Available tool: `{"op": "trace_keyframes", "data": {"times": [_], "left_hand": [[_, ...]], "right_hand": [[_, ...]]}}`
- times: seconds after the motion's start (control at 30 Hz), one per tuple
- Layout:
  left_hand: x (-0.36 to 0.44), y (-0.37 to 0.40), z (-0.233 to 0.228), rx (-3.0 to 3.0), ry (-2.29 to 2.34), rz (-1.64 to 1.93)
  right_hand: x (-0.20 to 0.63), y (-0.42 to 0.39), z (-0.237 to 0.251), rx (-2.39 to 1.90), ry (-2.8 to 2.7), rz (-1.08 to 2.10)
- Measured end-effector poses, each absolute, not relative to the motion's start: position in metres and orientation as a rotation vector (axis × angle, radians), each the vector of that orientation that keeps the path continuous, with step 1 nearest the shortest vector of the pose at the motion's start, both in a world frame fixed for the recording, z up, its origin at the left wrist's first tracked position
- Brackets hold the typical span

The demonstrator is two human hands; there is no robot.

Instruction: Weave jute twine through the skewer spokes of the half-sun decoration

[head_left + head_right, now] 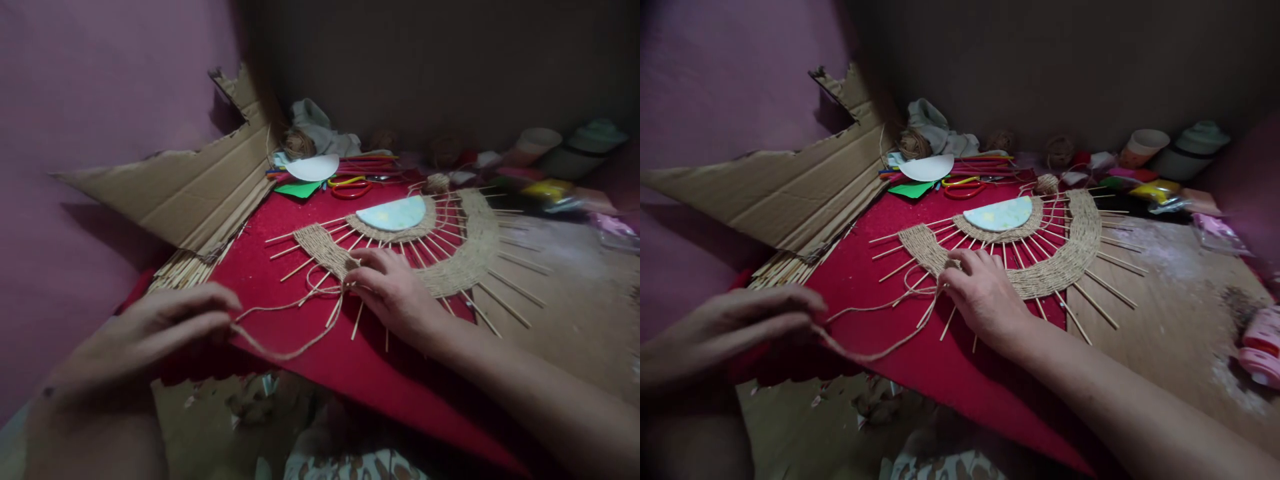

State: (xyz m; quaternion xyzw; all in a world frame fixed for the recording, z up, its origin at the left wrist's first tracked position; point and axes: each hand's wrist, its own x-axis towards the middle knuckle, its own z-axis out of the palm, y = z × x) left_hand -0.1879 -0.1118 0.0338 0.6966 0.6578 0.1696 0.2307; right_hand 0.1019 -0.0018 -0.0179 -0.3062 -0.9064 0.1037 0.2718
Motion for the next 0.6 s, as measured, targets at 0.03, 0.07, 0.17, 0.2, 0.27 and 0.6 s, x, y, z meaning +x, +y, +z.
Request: {"op": "trace_keyframes", "data": {"times": [0.03,0.07,0.17,0.2,0.27,0.6], "left_hand": [[-0.186,-0.104,0.035,1.807,1.995,0.485],[-0.182,-0.096,0.036,1.753,2.212,0.512],[-0.158,-0.079,0.032,1.944,2.409,0.61],[-0.148,-0.075,0.028,2.1,2.14,0.585],[-0.127,-0.07,0.02,2.339,1.703,0.474],[-0.113,-0.053,-0.002,2.544,1.583,0.5]], "right_hand": [[0.102,-0.001,-0.019,-0.811,-2.4,0.302],[0.102,0.0,-0.019,-0.802,-2.368,0.324],[0.102,0.002,-0.02,-0.809,-2.368,0.335],[0.102,0.003,-0.019,-0.819,-2.398,0.322],[0.101,0.005,-0.017,-0.846,-2.462,0.296],[0.106,0.016,-0.018,-0.888,-2.318,0.44]]}}
